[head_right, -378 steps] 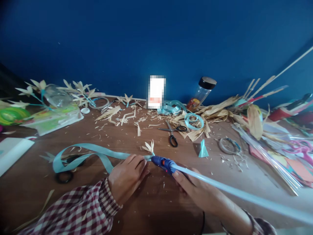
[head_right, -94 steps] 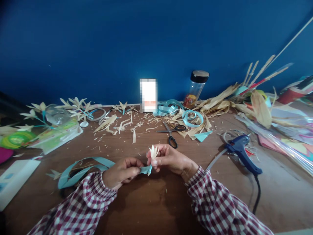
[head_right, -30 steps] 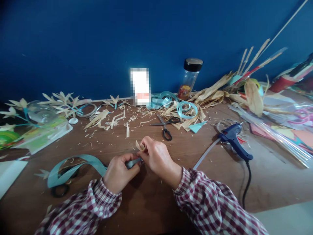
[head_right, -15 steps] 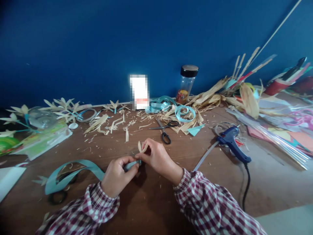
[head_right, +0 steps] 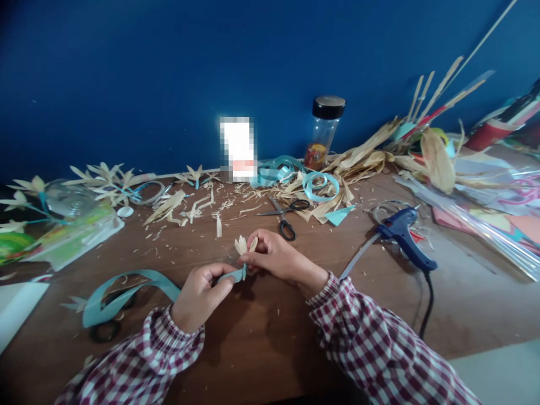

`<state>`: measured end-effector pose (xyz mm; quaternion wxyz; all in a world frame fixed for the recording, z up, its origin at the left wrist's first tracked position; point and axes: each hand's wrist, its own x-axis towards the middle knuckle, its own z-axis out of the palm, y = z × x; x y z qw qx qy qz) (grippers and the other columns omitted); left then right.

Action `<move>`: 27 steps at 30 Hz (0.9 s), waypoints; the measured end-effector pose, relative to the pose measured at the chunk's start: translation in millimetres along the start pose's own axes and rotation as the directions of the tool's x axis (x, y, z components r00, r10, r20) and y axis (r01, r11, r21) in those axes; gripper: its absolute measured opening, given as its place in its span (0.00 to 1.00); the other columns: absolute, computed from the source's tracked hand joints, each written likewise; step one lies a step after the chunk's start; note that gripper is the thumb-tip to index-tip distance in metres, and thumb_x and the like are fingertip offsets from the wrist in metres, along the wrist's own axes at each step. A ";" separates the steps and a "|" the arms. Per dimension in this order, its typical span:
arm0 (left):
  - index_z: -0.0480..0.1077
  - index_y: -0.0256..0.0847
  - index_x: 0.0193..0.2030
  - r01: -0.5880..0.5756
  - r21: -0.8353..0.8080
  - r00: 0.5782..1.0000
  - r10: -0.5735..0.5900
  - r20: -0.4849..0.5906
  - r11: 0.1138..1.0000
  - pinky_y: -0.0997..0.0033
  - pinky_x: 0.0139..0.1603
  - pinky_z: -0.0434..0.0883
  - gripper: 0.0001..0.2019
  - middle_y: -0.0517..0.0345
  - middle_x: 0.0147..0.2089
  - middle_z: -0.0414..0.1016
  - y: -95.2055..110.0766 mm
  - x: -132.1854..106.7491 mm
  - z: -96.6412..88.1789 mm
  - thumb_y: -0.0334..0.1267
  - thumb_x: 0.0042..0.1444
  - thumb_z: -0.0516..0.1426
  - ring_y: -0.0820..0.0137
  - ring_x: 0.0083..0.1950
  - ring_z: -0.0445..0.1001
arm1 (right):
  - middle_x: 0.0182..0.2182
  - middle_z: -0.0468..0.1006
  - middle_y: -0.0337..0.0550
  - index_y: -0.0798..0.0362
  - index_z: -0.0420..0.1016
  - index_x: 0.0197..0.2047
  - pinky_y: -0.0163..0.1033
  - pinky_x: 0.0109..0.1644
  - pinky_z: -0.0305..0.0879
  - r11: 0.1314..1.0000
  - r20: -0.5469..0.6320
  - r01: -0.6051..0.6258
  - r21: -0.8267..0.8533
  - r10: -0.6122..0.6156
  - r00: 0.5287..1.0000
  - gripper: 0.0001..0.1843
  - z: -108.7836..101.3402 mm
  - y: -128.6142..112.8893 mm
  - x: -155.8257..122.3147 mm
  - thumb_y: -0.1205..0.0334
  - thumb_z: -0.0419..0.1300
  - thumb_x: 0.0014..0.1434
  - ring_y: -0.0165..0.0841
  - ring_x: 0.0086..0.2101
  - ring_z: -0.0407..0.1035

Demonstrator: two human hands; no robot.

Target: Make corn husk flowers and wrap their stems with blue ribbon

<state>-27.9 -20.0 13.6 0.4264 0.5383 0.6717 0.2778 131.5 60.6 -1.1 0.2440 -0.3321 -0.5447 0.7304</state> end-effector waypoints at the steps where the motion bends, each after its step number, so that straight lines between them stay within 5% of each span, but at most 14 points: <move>1: 0.74 0.37 0.28 0.007 0.001 1.000 -0.007 0.001 1.000 0.75 0.25 0.58 0.09 0.62 0.20 0.65 0.2 -0.2 0.1 0.37 0.46 0.53 0.74 0.22 0.58 | 0.22 0.70 0.32 0.53 0.62 0.33 0.30 0.26 0.59 1.000 0.004 0.006 0.001 -0.006 1.000 0.14 0.0 0.9 0.2 0.60 0.64 0.49 0.24 0.22 0.64; 12: 0.74 0.37 0.26 0.010 0.045 1.000 -0.011 0.013 0.999 0.74 0.27 0.60 0.10 0.60 0.20 0.67 1.9 -1.4 1.5 0.37 0.44 0.53 0.72 0.24 0.61 | 0.22 0.66 0.31 0.53 0.63 0.32 0.30 0.26 0.56 0.977 0.019 0.118 -0.179 -0.117 0.993 0.10 0.7 0.7 -0.1 0.63 0.62 0.51 0.25 0.23 0.60; 19: 0.72 0.37 0.23 0.015 0.034 0.998 -0.017 0.055 0.999 0.75 0.24 0.57 0.09 0.63 0.18 0.62 2.6 -1.3 -0.2 0.37 0.44 0.52 0.74 0.22 0.57 | 0.26 0.67 0.33 0.52 0.63 0.31 0.31 0.31 0.58 0.855 0.038 0.225 -0.467 -0.235 0.971 0.09 -0.8 -3.9 -1.8 0.63 0.62 0.51 0.26 0.27 0.61; 27: 0.71 0.37 0.23 -0.011 0.062 0.999 0.008 0.049 0.998 0.74 0.28 0.60 0.08 0.62 0.19 0.66 1.3 -0.9 2.3 0.36 0.45 0.53 0.73 0.24 0.62 | 0.29 0.68 0.34 0.52 0.62 0.32 0.32 0.33 0.58 0.763 0.097 0.307 -0.568 -0.309 0.946 0.08 2.1 -8.0 -5.6 0.65 0.60 0.54 0.27 0.28 0.62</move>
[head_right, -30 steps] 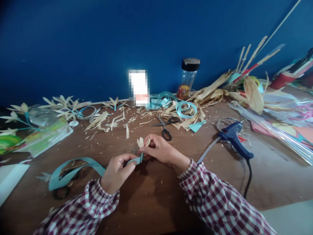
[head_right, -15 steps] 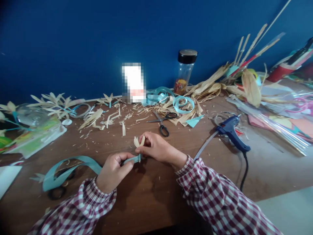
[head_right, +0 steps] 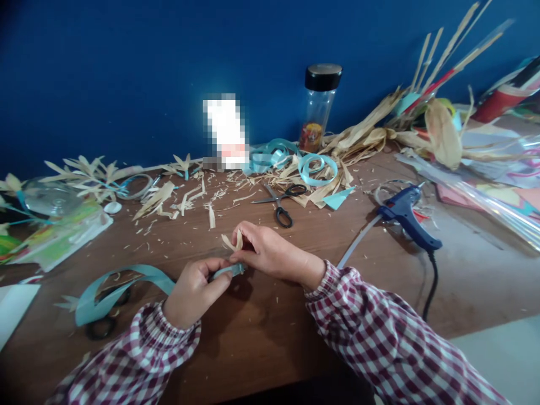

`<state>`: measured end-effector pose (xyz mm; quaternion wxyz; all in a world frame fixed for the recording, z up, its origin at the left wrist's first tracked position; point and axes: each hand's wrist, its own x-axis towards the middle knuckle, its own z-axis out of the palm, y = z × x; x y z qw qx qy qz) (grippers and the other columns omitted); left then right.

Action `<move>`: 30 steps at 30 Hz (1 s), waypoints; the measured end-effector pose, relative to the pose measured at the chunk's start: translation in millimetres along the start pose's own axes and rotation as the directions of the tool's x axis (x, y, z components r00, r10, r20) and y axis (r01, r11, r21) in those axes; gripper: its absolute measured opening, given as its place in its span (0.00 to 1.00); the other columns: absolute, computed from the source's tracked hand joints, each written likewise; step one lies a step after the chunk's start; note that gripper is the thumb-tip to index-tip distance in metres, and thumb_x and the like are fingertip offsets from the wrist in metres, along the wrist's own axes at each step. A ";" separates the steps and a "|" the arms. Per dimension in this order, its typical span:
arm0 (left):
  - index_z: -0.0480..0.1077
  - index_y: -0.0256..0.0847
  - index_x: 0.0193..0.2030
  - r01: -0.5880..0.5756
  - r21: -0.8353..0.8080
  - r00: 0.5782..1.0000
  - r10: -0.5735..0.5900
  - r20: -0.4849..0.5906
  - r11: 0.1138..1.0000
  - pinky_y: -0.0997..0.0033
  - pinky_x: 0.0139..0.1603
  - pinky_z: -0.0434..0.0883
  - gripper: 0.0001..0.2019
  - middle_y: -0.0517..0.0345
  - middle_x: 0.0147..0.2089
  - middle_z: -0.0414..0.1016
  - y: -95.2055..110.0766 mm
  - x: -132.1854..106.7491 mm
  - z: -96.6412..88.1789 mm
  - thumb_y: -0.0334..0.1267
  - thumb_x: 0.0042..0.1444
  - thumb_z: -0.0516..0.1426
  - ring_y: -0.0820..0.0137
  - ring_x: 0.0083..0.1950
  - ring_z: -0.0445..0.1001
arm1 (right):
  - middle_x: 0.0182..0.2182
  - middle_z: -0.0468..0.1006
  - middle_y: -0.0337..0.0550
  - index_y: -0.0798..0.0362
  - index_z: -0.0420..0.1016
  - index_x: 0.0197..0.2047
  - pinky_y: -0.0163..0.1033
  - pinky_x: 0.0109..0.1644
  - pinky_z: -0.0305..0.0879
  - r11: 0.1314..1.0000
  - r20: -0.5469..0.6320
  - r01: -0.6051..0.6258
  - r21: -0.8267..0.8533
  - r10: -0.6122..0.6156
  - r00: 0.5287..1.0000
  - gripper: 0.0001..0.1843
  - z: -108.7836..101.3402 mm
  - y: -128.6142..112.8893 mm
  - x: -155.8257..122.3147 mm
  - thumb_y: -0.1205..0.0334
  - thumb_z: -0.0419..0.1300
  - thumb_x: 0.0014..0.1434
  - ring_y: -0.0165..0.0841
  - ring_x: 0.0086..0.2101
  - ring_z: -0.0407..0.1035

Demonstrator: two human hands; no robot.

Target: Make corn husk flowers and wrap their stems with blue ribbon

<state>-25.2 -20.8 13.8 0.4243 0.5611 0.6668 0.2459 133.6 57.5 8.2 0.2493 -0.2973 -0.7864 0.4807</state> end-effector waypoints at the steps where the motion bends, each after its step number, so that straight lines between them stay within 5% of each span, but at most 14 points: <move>1: 0.72 0.37 0.23 -0.006 0.010 1.000 0.006 -0.005 1.000 0.74 0.28 0.61 0.09 0.61 0.20 0.68 0.0 -0.1 0.6 0.36 0.46 0.52 0.73 0.25 0.63 | 0.28 0.68 0.34 0.52 0.63 0.33 0.32 0.33 0.58 1.000 -0.002 0.015 -0.015 -0.015 1.000 0.07 0.1 -0.2 -0.5 0.66 0.60 0.54 0.27 0.28 0.62; 14: 0.74 0.35 0.25 0.021 0.041 0.993 -0.016 -0.120 0.999 0.74 0.24 0.60 0.09 0.61 0.19 0.68 -5.0 -1.7 8.2 0.36 0.44 0.54 0.74 0.21 0.62 | 0.29 0.69 0.37 0.52 0.62 0.37 0.33 0.35 0.57 0.959 -0.014 0.092 -0.267 -0.100 0.995 0.07 6.8 -2.8 -3.2 0.63 0.59 0.57 0.30 0.30 0.65; 30: 0.72 0.36 0.21 -0.025 0.080 0.986 0.037 -0.162 0.996 0.75 0.24 0.59 0.10 0.61 0.18 0.66 1.0 -4.6 11.7 0.38 0.45 0.54 0.74 0.22 0.61 | 0.25 0.69 0.31 0.53 0.58 0.44 0.29 0.31 0.56 0.993 -0.073 0.081 -0.090 -0.088 0.993 0.17 11.5 -0.8 -3.2 0.68 0.61 0.54 0.25 0.25 0.63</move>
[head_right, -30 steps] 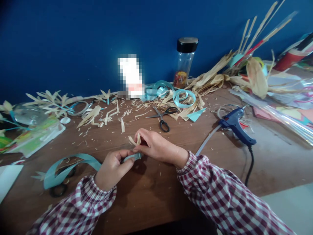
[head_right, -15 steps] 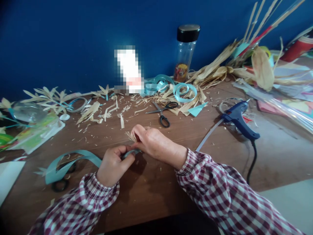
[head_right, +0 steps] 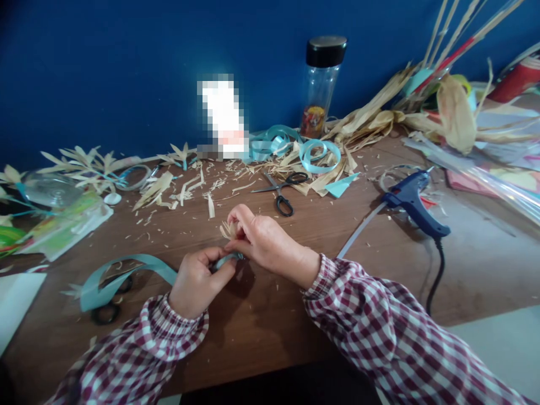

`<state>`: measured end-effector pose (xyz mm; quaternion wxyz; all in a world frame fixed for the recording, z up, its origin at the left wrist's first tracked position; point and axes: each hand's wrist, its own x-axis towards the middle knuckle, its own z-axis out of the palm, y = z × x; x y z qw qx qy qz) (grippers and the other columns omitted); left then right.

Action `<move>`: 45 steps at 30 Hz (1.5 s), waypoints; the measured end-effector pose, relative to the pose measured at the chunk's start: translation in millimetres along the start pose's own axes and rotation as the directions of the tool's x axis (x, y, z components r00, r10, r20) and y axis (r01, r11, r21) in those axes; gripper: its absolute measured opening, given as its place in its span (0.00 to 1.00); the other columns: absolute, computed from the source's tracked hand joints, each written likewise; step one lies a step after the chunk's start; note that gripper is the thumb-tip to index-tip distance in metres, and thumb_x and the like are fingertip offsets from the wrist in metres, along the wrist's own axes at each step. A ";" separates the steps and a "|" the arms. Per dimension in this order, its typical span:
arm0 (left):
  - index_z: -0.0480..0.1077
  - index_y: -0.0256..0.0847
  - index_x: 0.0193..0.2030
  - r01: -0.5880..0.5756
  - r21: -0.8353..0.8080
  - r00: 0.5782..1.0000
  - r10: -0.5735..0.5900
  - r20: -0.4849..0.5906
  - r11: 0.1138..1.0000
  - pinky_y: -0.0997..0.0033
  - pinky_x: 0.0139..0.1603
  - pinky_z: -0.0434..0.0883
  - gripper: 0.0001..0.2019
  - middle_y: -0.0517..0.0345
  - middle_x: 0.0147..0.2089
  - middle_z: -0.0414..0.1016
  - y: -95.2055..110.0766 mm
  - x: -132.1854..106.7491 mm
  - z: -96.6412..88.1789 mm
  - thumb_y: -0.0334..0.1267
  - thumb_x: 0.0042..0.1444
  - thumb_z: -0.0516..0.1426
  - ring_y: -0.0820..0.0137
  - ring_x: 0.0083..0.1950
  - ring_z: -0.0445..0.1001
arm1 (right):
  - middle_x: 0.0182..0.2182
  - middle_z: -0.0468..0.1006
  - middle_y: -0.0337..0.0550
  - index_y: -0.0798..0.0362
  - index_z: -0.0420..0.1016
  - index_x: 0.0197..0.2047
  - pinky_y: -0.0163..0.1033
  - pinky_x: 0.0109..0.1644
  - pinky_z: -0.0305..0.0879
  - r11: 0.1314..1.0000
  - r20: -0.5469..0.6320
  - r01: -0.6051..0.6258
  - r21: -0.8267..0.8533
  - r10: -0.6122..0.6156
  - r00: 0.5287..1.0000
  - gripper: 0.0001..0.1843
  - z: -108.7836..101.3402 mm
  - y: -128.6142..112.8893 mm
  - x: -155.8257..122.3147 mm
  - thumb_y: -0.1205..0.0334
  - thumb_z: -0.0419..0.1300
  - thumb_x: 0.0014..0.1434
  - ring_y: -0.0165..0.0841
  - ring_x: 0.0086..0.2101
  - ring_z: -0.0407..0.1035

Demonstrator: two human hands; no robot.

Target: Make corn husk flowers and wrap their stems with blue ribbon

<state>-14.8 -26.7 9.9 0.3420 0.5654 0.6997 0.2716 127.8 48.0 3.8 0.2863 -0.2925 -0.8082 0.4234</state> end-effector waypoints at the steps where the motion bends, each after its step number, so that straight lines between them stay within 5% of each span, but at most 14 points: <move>1: 0.72 0.36 0.20 0.005 0.008 1.000 -0.005 -0.005 1.000 0.75 0.23 0.59 0.10 0.61 0.18 0.66 0.5 -0.3 0.0 0.38 0.45 0.54 0.74 0.21 0.61 | 0.25 0.69 0.30 0.53 0.58 0.44 0.29 0.31 0.56 1.000 -0.004 0.006 0.004 -0.006 1.000 0.17 0.3 0.1 -0.1 0.68 0.61 0.54 0.24 0.25 0.63; 14: 0.74 0.36 0.24 0.077 -0.017 0.997 -0.077 0.002 0.997 0.75 0.24 0.61 0.09 0.62 0.17 0.66 -2.8 1.0 1.8 0.38 0.42 0.55 0.75 0.21 0.60 | 0.26 0.69 0.31 0.53 0.57 0.47 0.31 0.32 0.56 0.995 0.067 0.056 -0.086 -0.050 0.997 0.20 -2.6 -1.1 -1.3 0.69 0.61 0.54 0.26 0.25 0.63; 23: 0.71 0.36 0.21 0.026 0.008 0.999 -0.026 -0.023 1.000 0.76 0.24 0.60 0.09 0.63 0.17 0.66 -1.8 0.9 0.3 0.39 0.44 0.55 0.75 0.21 0.62 | 0.24 0.68 0.30 0.52 0.55 0.44 0.32 0.32 0.58 0.996 -0.153 -0.081 0.027 0.085 0.985 0.21 6.0 -0.3 0.5 0.66 0.62 0.53 0.27 0.25 0.65; 34: 0.69 0.37 0.18 0.008 0.091 0.999 -0.004 -0.046 0.996 0.77 0.21 0.56 0.10 0.66 0.15 0.60 -1.3 -0.8 3.3 0.40 0.44 0.56 0.77 0.19 0.56 | 0.25 0.67 0.30 0.51 0.54 0.47 0.32 0.32 0.58 0.995 -0.137 -0.088 -0.053 0.080 0.987 0.23 6.1 2.6 -1.5 0.67 0.63 0.52 0.27 0.25 0.64; 45: 0.72 0.36 0.23 0.036 0.037 0.996 -0.032 -0.087 0.999 0.76 0.23 0.60 0.09 0.63 0.17 0.66 -1.7 -1.1 5.7 0.40 0.43 0.57 0.76 0.20 0.61 | 0.24 0.68 0.31 0.51 0.55 0.48 0.33 0.31 0.57 0.985 -0.164 -0.128 -0.117 0.108 0.981 0.23 7.9 -7.2 -3.2 0.66 0.62 0.52 0.28 0.25 0.66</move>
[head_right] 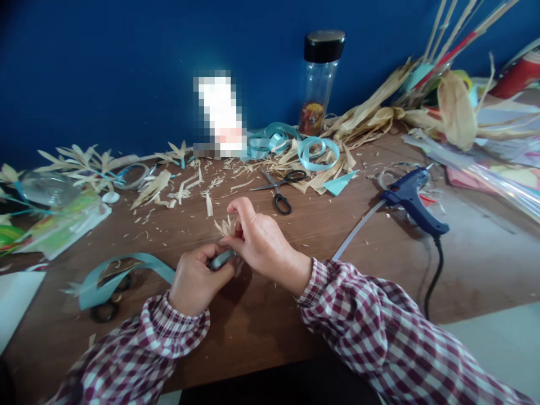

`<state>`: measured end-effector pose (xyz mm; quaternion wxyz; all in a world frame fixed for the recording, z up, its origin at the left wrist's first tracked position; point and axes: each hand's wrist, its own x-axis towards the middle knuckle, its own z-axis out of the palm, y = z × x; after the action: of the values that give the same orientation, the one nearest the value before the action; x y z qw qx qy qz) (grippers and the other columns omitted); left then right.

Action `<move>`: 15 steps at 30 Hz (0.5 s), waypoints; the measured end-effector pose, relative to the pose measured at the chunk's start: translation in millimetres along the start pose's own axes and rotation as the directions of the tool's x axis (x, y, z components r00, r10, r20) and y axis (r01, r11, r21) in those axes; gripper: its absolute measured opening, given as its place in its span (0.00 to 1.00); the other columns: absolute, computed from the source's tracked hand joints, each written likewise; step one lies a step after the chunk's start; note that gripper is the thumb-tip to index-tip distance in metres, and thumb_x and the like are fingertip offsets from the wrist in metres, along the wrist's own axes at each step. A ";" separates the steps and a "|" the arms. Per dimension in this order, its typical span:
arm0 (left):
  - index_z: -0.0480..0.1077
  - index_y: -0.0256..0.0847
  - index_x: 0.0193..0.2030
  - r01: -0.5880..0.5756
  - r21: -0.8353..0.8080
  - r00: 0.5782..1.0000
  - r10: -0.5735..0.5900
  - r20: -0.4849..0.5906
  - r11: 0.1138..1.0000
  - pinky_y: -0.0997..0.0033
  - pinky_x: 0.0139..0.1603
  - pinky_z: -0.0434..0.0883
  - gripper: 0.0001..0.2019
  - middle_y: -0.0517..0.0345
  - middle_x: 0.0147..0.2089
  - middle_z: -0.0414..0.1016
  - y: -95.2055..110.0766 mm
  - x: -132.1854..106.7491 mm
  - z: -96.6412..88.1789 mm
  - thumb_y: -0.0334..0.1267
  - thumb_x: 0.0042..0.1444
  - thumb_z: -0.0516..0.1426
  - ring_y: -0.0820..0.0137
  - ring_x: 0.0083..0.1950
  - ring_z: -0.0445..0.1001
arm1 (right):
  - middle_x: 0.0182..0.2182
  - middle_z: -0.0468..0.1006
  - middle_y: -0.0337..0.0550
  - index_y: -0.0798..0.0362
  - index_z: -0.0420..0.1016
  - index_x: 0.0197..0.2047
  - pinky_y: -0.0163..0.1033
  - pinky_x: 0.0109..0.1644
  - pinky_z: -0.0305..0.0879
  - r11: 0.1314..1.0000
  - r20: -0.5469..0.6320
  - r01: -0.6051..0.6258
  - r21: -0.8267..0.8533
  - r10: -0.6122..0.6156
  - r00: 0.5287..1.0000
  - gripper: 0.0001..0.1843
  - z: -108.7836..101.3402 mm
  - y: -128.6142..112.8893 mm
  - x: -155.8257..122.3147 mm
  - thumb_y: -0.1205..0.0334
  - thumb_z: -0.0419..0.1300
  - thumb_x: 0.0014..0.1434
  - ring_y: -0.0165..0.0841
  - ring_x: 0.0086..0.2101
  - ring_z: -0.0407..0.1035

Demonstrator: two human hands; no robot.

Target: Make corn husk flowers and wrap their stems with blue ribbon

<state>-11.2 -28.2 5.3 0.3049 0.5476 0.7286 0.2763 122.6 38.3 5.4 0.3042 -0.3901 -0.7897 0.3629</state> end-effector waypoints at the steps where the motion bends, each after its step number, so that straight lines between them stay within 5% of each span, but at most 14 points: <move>1: 0.73 0.35 0.23 0.003 -0.005 1.000 -0.003 0.001 1.000 0.76 0.23 0.60 0.09 0.63 0.17 0.67 -0.3 0.2 -0.1 0.40 0.43 0.57 0.75 0.21 0.61 | 0.24 0.69 0.31 0.52 0.55 0.48 0.33 0.31 0.57 1.000 -0.003 0.004 -0.004 -0.004 1.000 0.24 0.2 -0.4 -0.2 0.66 0.62 0.52 0.28 0.25 0.66; 11: 0.72 0.35 0.23 -0.002 -0.039 1.000 0.003 0.019 0.999 0.75 0.26 0.62 0.08 0.61 0.19 0.69 -3.4 4.2 -3.5 0.37 0.44 0.56 0.74 0.23 0.64 | 0.25 0.71 0.32 0.53 0.56 0.50 0.32 0.30 0.60 0.995 -0.035 -0.014 0.097 0.018 0.999 0.28 2.5 3.4 1.2 0.59 0.65 0.49 0.28 0.25 0.67; 15: 0.71 0.36 0.21 0.044 -0.127 0.995 -0.032 0.100 0.991 0.75 0.27 0.63 0.08 0.61 0.19 0.69 -2.7 8.6 -10.2 0.37 0.44 0.55 0.73 0.24 0.65 | 0.26 0.73 0.39 0.57 0.65 0.43 0.32 0.28 0.60 0.962 0.076 -0.136 0.238 0.122 0.990 0.17 -7.0 3.2 6.0 0.52 0.56 0.58 0.28 0.25 0.67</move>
<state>-22.4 -21.3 8.9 0.3801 0.5255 0.7038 0.2900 126.2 47.1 7.8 0.3010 -0.3894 -0.7212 0.4874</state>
